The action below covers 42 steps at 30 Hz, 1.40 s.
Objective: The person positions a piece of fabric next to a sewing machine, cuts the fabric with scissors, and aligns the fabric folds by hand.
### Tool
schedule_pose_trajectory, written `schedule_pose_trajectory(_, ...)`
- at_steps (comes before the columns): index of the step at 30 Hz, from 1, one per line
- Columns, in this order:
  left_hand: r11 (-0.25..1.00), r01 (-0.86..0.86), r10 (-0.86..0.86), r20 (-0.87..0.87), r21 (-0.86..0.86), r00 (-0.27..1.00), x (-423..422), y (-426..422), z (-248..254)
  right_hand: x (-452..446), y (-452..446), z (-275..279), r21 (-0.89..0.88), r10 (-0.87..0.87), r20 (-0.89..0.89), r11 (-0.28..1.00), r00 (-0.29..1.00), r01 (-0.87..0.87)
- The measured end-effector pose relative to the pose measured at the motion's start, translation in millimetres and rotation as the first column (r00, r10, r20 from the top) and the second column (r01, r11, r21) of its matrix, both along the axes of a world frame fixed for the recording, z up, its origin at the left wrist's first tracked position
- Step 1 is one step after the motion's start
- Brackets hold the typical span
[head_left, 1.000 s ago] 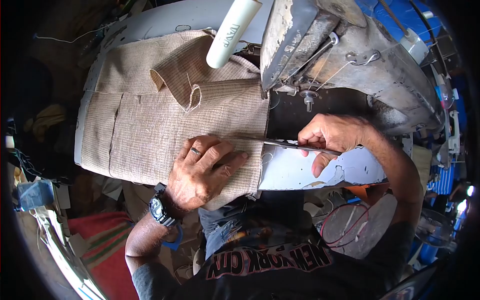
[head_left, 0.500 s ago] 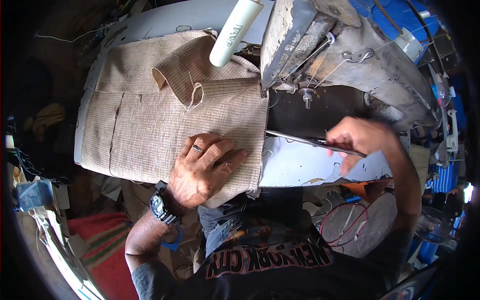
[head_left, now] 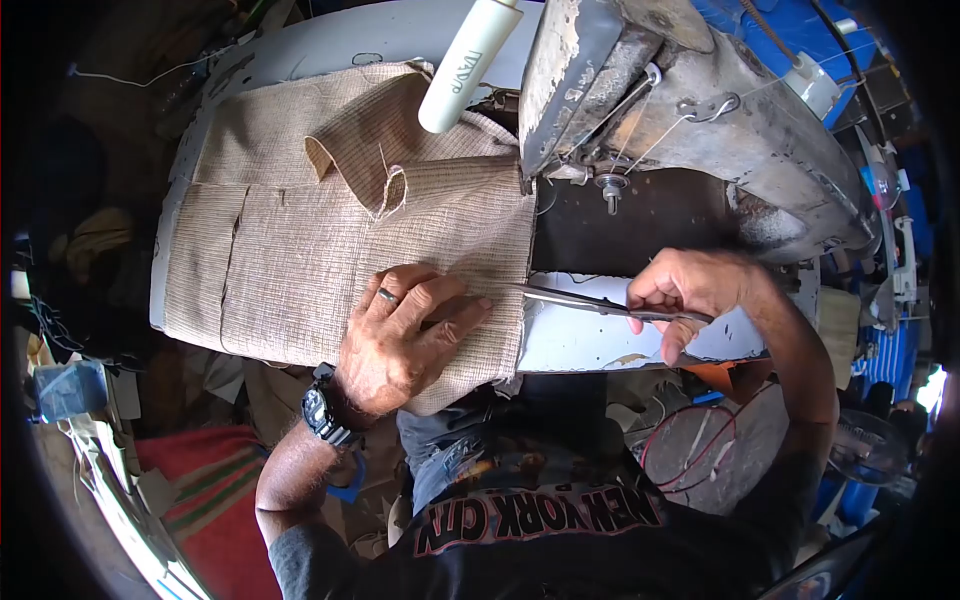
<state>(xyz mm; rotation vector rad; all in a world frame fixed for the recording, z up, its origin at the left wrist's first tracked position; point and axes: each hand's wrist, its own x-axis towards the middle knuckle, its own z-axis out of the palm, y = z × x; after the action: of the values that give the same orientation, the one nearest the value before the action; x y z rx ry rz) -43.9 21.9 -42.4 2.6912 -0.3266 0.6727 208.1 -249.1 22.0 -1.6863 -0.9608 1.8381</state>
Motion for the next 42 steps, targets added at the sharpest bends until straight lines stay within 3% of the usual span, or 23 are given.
schedule_pose_trajectory(4,1.000,-0.006,0.006,0.012,0.015,1.000,0,-1,-1,-5,20,-2,0.032,0.033,0.090,0.999,0.995,-0.036)
schedule_pose_trajectory(8,0.999,-0.011,0.008,0.062,0.053,0.998,0,0,-1,-3,33,-8,0.014,0.052,0.025,0.999,0.998,-0.053)
schedule_pose_trajectory(11,0.998,-0.011,0.008,0.046,0.059,0.999,-2,2,-1,-3,41,3,-0.127,0.075,0.057,0.990,0.996,-0.067)
schedule_pose_trajectory(23,0.998,-0.004,0.000,0.052,0.067,0.999,-1,2,-1,-2,42,-2,-0.080,0.044,0.021,0.996,0.999,-0.043)
schedule_pose_trajectory(26,0.998,0.002,-0.006,0.062,0.065,0.998,-2,3,-4,-1,43,2,-0.126,0.165,0.137,0.981,0.977,-0.148)
schedule_pose_trajectory(29,0.998,-0.001,-0.004,0.073,0.065,0.997,-4,3,-6,1,33,-7,0.015,0.055,0.065,0.998,0.996,-0.056)
schedule_pose_trajectory(31,0.997,0.007,-0.013,0.082,0.075,0.997,-5,4,-7,5,35,-8,-0.084,0.112,0.058,0.991,0.992,-0.107)
schedule_pose_trajectory(34,0.996,0.016,-0.024,0.090,0.086,0.996,-6,4,-6,-7,44,-7,0.025,0.058,0.025,0.998,0.998,-0.059)
schedule_pose_trajectory(35,0.996,0.014,-0.022,0.094,0.087,0.995,-6,4,-5,-10,54,8,-0.077,0.110,0.102,0.992,0.989,-0.102)
schedule_pose_trajectory(42,0.997,0.008,-0.015,0.094,0.081,0.995,-7,3,-3,-11,59,4,-0.061,0.134,0.133,0.990,0.982,-0.127)
